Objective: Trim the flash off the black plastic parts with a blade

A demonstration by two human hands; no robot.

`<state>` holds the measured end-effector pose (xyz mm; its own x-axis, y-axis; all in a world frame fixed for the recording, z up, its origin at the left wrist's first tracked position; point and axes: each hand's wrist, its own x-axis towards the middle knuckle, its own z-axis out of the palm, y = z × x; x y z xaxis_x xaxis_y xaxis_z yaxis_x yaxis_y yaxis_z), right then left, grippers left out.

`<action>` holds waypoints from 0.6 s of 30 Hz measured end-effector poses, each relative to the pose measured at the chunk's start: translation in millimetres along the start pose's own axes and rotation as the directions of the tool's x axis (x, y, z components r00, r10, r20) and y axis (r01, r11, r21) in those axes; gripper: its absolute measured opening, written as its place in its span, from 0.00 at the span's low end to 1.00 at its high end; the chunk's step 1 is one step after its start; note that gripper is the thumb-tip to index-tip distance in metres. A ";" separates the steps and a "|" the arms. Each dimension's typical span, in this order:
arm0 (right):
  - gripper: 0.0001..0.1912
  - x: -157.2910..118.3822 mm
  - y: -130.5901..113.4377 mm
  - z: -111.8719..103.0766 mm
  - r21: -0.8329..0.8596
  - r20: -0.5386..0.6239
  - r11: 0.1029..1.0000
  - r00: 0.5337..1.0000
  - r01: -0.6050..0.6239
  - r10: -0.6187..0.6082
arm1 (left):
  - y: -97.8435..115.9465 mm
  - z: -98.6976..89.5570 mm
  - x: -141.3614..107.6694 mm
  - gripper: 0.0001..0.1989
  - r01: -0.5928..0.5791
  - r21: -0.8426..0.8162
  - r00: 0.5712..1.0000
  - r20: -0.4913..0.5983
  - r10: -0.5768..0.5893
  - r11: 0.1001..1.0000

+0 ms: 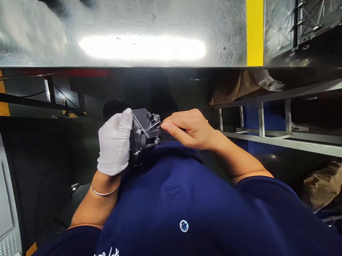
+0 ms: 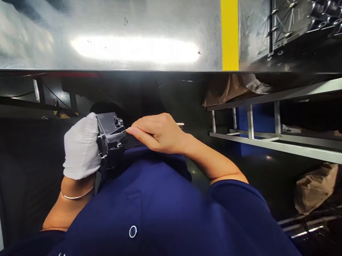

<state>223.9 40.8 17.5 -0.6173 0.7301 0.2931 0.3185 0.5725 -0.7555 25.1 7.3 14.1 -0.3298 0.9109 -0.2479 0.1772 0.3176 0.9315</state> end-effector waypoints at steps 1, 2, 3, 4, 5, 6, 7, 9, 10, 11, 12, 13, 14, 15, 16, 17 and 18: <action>0.15 -0.1 -0.7 -0.9 0.022 0.038 1.000 0.999 -0.013 0.012 | 0.9 -0.3 0.1 0.23 -0.015 0.007 1.000 0.000 0.015 1.000; 0.16 0.0 -1.6 -2.2 0.049 0.079 0.998 0.997 -0.026 0.022 | 1.8 -0.4 0.0 0.23 -0.026 0.014 1.000 0.001 0.026 1.000; 0.17 0.3 -2.3 -4.1 0.077 0.122 0.996 0.992 -0.038 0.028 | 2.8 -0.4 -0.4 0.24 -0.033 0.018 0.999 0.001 0.033 0.999; 0.18 0.5 -2.9 -6.3 0.104 0.161 0.993 0.987 -0.049 0.032 | 3.8 -0.2 -1.1 0.24 -0.040 0.022 0.999 0.001 0.040 0.999; 0.19 0.8 -3.2 -8.8 0.130 0.194 0.989 0.980 -0.063 0.037 | 4.8 0.2 -2.1 0.24 -0.048 0.026 0.999 -0.003 0.048 0.999; 0.20 1.0 -3.1 -11.4 0.164 0.226 0.983 0.973 -0.082 0.044 | 5.8 0.7 -3.2 0.24 -0.058 0.032 0.998 -0.009 0.059 0.998; 0.20 1.0 -2.5 -13.9 0.218 0.260 0.971 0.965 -0.099 0.040 | 6.7 1.3 -4.3 0.23 -0.070 0.037 0.997 -0.015 0.071 0.997; 0.18 0.2 -0.1 -17.3 0.382 0.323 0.918 0.946 -0.112 -0.018 | 8.2 2.6 -5.9 0.22 -0.096 0.042 0.995 -0.028 0.097 0.995; 0.17 -0.5 1.5 -18.0 0.469 0.329 0.877 0.942 -0.106 -0.062 | 8.7 3.2 -6.1 0.22 -0.111 0.045 0.993 -0.040 0.112 0.993; 0.17 -1.4 3.1 -17.7 0.536 0.307 0.839 0.947 -0.089 -0.096 | 9.0 3.7 -5.9 0.22 -0.128 0.046 0.990 -0.056 0.130 0.991; 0.17 -2.2 4.7 -16.4 0.569 0.260 0.820 0.959 -0.060 -0.110 | 9.2 4.0 -5.4 0.23 -0.147 0.047 0.986 -0.075 0.150 0.988; 0.18 -3.0 5.9 -14.2 0.558 0.197 0.830 0.975 -0.024 -0.105 | 9.3 4.1 -4.8 0.23 -0.164 0.049 0.981 -0.093 0.168 0.985; 0.19 -3.6 6.7 -11.1 0.506 0.130 0.862 0.987 0.015 -0.093 | 9.1 4.1 -4.0 0.24 -0.176 0.050 0.978 -0.109 0.180 0.983; 0.20 -4.0 7.1 -7.4 0.421 0.068 0.906 0.994 0.053 -0.090 | 8.9 4.1 -3.4 0.24 -0.182 0.051 0.975 -0.121 0.186 0.982; 0.21 -4.1 7.1 -3.5 0.313 0.021 0.945 0.994 0.092 -0.104 | 8.5 4.0 -3.0 0.25 -0.184 0.052 0.974 -0.127 0.189 0.982; 0.23 -4.0 6.7 0.5 0.196 -0.008 0.972 0.992 0.129 -0.130 | 7.9 4.0 -2.8 0.25 -0.185 0.057 0.973 -0.129 0.191 0.981; 0.25 -3.9 6.0 4.0 0.090 -0.024 0.983 0.987 0.160 -0.158 | 7.2 4.1 -2.8 0.25 -0.185 0.066 0.973 -0.128 0.193 0.980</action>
<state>225.3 39.9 9.5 -0.6422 0.6391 0.4232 0.1498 0.6461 -0.7484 31.2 8.1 20.4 -0.4050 0.9139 -0.0279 0.2964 0.1601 0.9415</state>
